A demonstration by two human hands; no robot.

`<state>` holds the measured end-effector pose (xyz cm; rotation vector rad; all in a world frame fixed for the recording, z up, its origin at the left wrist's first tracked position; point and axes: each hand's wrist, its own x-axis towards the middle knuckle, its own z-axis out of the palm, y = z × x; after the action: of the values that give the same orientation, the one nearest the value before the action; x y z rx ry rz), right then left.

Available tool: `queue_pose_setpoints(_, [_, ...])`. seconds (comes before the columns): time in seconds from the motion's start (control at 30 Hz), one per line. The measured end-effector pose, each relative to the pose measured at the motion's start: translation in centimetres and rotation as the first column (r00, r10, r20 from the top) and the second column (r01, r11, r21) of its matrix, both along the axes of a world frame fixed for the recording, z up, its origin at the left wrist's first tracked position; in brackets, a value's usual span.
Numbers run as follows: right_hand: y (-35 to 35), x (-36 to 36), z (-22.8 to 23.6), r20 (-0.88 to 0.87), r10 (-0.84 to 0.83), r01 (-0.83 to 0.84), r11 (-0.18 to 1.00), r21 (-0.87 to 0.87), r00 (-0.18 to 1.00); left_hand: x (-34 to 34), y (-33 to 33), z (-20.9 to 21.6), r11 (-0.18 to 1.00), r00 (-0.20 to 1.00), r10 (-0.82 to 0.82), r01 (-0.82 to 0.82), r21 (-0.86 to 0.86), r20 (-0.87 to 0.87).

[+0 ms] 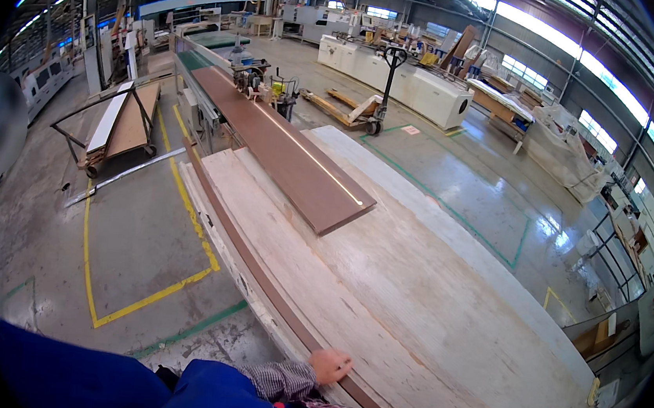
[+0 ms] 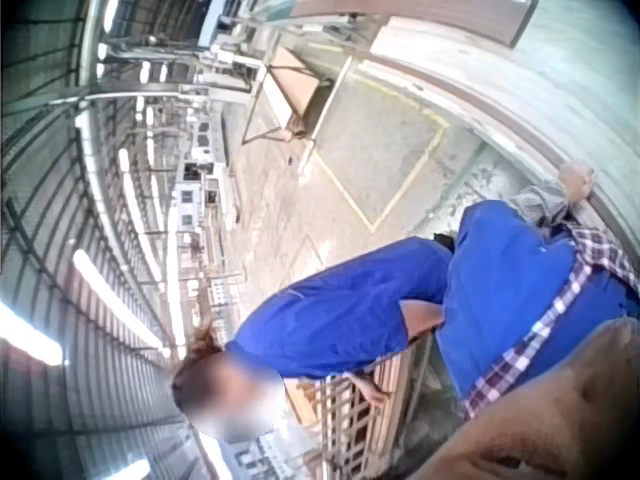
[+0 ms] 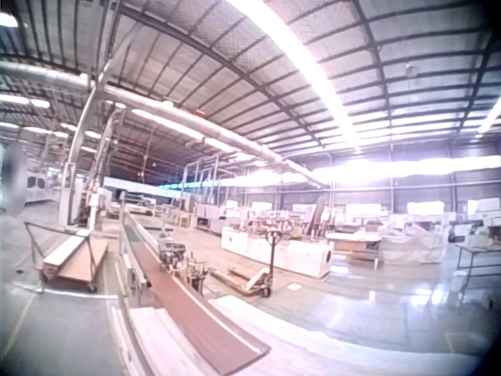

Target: The person assembles wooden panels by applying a brown veneer strip to a large white board using a pneumatic nail gun. They position the strip, secure it with the tool, and then flip the board to repeat the process on the other side. The person also retrieves additional veneer strips from a nearby rack and places them on the board for alignment.

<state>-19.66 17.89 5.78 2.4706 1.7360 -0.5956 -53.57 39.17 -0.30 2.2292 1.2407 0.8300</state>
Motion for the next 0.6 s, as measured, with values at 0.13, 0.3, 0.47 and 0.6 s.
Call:
queue_pose_setpoints(0.13, [-0.8,1.8,-1.0,-0.022,0.018,-0.018,1.000,0.011,1.000,-2.8,2.6,-1.5,0.993,0.958,-0.075,0.099,0.072,-0.278])
queue_pose_setpoints(0.3, [-2.8,3.7,-3.1,-0.171,-0.067,0.071,0.997,0.017,0.983,-2.9,2.1,-3.3,0.983,0.913,-0.166,0.183,0.010,-0.373])
queue_pose_setpoints(0.47, [-5.2,5.6,-4.9,-0.113,-0.160,0.178,0.969,0.169,0.981,-0.1,-0.8,-3.5,0.970,0.937,-0.229,0.241,0.016,-0.264])
queue_pose_setpoints(0.6, [-6.1,6.1,-4.2,-0.092,-0.269,0.283,0.934,0.219,0.959,1.1,-2.0,-3.3,0.953,0.937,-0.281,0.297,0.049,-0.207])
